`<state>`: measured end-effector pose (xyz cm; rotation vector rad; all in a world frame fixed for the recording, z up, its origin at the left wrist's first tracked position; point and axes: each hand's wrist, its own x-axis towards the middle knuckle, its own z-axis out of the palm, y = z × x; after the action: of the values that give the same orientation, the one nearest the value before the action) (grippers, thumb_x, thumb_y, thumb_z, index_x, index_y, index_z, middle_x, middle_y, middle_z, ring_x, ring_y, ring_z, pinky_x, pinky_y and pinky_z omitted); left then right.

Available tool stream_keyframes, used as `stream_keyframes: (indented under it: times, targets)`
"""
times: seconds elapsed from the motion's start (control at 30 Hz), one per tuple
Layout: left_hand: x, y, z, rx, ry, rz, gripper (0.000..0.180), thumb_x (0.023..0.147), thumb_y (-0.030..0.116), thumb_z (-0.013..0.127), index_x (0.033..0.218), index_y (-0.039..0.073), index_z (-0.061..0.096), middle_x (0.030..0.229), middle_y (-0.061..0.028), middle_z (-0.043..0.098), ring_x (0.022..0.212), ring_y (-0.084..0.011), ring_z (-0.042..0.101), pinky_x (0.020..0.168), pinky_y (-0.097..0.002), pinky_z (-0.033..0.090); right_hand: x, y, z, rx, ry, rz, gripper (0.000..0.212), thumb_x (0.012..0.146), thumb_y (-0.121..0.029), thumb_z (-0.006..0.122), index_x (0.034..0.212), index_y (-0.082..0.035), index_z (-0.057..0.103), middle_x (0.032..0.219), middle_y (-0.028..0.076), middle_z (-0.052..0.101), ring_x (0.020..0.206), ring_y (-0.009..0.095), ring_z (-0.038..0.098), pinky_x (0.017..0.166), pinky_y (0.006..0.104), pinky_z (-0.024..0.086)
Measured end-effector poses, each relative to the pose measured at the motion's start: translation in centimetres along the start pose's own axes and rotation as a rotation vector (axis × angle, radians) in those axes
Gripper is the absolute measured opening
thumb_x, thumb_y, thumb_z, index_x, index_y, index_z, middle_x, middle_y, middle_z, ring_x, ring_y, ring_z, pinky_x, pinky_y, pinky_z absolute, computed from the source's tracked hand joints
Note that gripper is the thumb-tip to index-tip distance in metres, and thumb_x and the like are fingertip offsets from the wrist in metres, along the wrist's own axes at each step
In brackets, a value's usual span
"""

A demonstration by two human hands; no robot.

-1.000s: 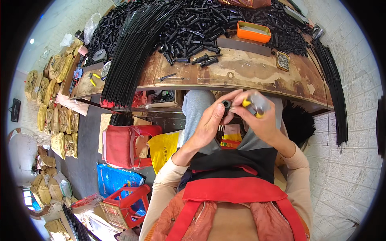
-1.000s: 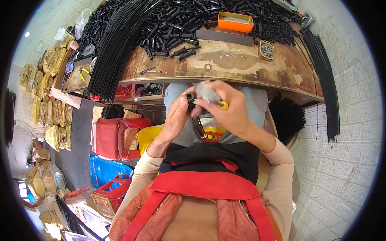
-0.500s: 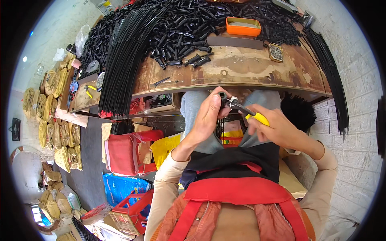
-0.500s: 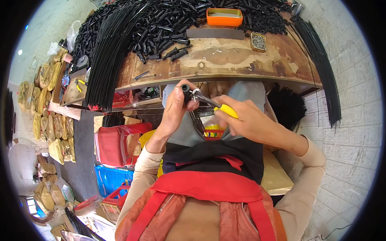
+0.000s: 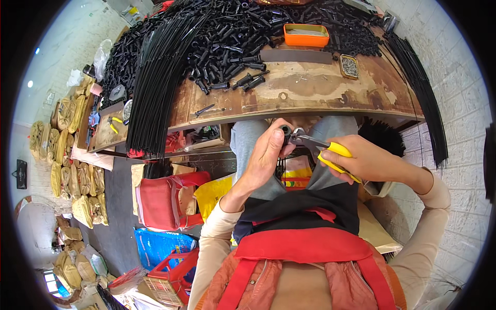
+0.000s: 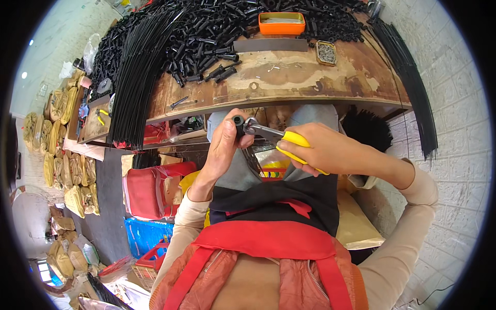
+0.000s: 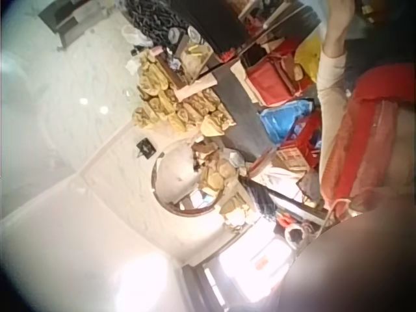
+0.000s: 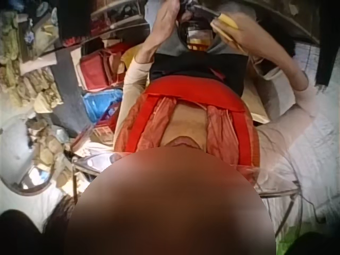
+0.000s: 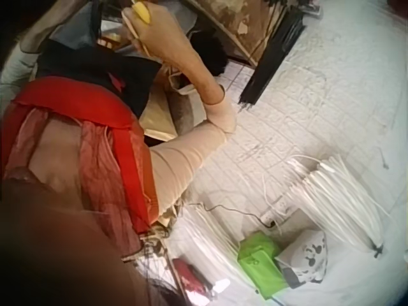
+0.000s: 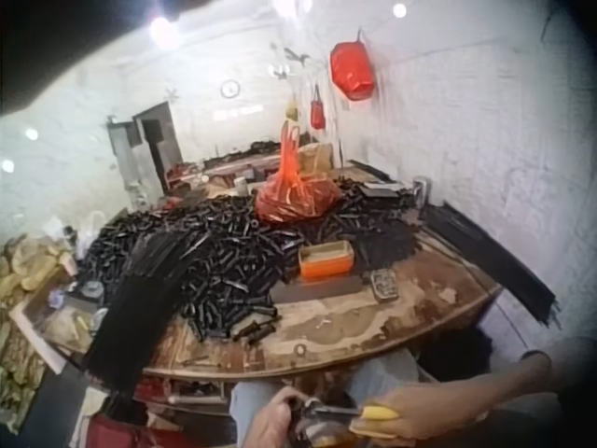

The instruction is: Assembling and trimming black cable harnesses or plastic parts at a manufacturing workbench.

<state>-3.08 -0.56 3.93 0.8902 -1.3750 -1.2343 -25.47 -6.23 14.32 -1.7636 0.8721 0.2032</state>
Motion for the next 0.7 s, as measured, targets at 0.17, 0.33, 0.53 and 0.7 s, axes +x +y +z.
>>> stream_keyframes:
  times: [0.17,0.33,0.53,0.7]
  targets:
    - [0.1,0.5,0.2,-0.046,-0.047,-0.018,0.055,0.103,0.054,0.029,0.103,0.002,0.049,0.072,0.0028,0.043,0.066,-0.0065,0.036,0.059,-0.0218,0.027,-0.8,1.9,1.0,0.058,0.155,-0.251,0.028,0.101,-0.029,0.050,0.105,-0.003,0.057,0.069,0.004,0.058,0.058,0.013,0.058,0.054,0.0290,0.045]
    - [0.5,1.0,0.8,0.022,-0.104,-0.030,0.057,0.103,0.054,0.029,0.105,0.002,0.051,0.072,0.0026,0.044,0.066,-0.0065,0.036,0.059,-0.0220,0.028,-2.5,0.1,-0.5,-0.029,0.054,-0.005,0.028,0.100,-0.027,0.051,0.118,-0.006,0.057,0.072,0.007,0.059,0.062,0.018,0.057,0.058,0.0342,0.045]
    - [0.4,1.1,0.8,0.074,-0.168,-0.048,0.059,0.103,0.054,0.030,0.109,0.000,0.054,0.070,0.0028,0.043,0.063,-0.0068,0.035,0.059,-0.0230,0.030,-2.6,1.0,-0.3,-0.080,0.110,-0.079,0.031,0.098,-0.026,0.054,0.121,-0.005,0.056,0.072,0.009,0.058,0.059,0.019,0.056,0.057,0.0344,0.045]
    - [2.4,5.9,-2.5,0.035,0.238,0.043,0.063,0.103,0.054,0.030,0.123,0.000,0.058,0.068,0.0033,0.046,0.058,-0.0074,0.042,0.053,-0.0245,0.035,0.1,3.2,-1.8,0.074,0.324,-0.040,0.044,0.096,-0.027,0.061,0.133,-0.006,0.049,0.075,0.001,0.057,0.059,0.007,0.054,0.049,0.0248,0.046]
